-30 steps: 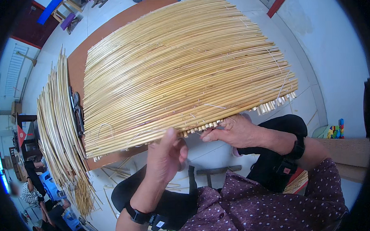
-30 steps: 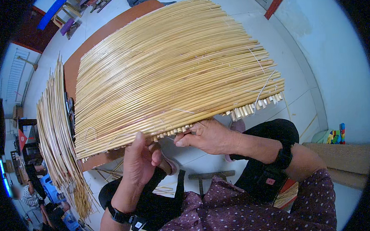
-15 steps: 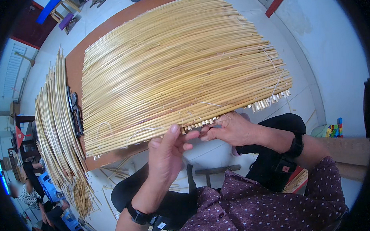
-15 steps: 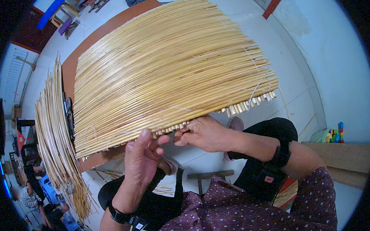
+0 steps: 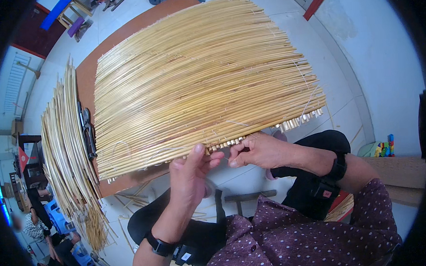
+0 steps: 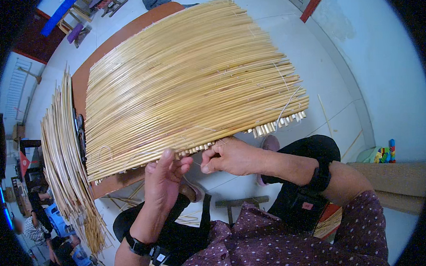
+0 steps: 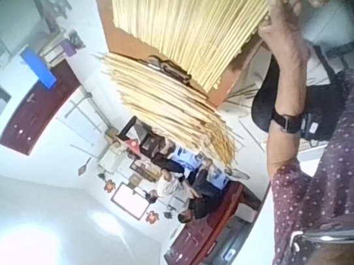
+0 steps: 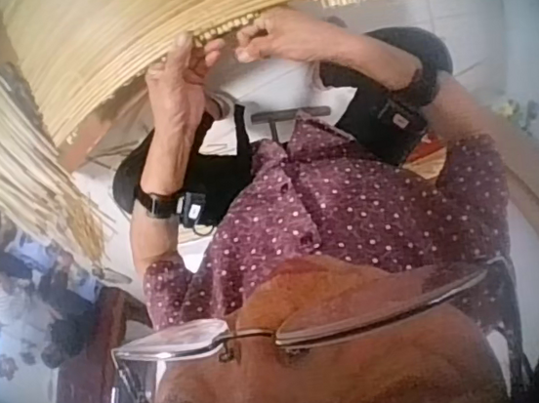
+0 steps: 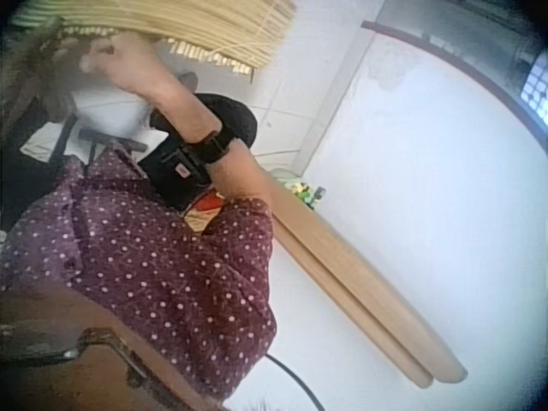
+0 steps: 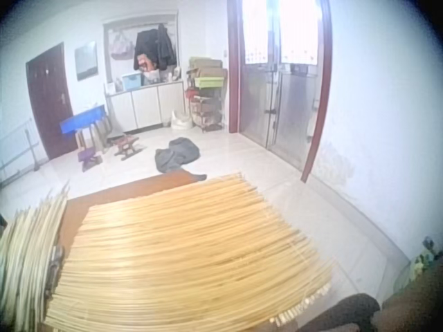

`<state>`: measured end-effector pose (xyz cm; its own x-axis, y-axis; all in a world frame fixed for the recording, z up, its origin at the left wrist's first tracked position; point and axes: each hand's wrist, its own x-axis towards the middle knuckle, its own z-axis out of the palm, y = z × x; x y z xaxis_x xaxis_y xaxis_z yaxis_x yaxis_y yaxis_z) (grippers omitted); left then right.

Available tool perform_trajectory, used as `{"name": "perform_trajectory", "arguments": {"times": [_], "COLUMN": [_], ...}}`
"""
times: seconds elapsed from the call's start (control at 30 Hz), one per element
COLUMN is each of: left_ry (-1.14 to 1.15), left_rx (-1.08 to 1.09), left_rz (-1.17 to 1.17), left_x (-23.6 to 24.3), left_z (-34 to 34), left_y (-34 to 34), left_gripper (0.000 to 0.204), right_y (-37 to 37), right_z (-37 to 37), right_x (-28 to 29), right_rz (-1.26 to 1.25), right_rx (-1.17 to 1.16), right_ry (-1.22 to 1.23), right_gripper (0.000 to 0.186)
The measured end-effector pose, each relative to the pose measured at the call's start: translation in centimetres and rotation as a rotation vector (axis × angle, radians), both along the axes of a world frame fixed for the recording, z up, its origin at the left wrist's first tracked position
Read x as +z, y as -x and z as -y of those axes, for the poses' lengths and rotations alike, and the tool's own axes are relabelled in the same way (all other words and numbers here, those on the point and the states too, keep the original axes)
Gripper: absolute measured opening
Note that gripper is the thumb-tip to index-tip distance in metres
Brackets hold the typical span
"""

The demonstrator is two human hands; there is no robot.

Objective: Tying and weaving thin bamboo sticks together with thread to create a mat, then trimming the excess thread with scissors.

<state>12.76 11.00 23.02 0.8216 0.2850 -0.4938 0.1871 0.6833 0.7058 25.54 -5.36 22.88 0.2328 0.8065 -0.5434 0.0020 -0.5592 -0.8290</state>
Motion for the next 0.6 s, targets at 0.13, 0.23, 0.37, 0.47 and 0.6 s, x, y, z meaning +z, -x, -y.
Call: {"name": "perform_trajectory", "arguments": {"times": [0.13,0.23,0.37,0.47,0.6], "left_ry": [0.006,0.021,0.027,0.034,0.015], "left_rx": [0.005,0.001,-0.011,0.002,0.007], "left_rz": [0.002,-0.007,-0.027,-0.058,-0.072], "left_x": [-0.3,0.0,-0.2,-0.1,-0.3], "left_z": [0.2,0.4,0.1,-0.2,-0.5], "left_y": [-0.1,-0.4,-0.2,-0.3,-0.2], "left_gripper": [0.029,0.029,0.029,0.029,0.026], "right_y": [0.1,0.1,-0.1,-0.3,-0.4], "right_z": [0.3,0.9,0.9,1.2,0.6], "right_x": [-0.3,-1.0,-0.5,-0.6,-0.5], "right_rz": [0.053,0.092,-0.425,-0.687,-0.866], "right_rx": [0.010,-0.041,-0.139,-0.233,-0.315], "right_ry": [-0.028,-0.116,-0.089,-0.075,-0.033], "right_gripper": [0.019,0.021,0.015,0.015,0.019]}}
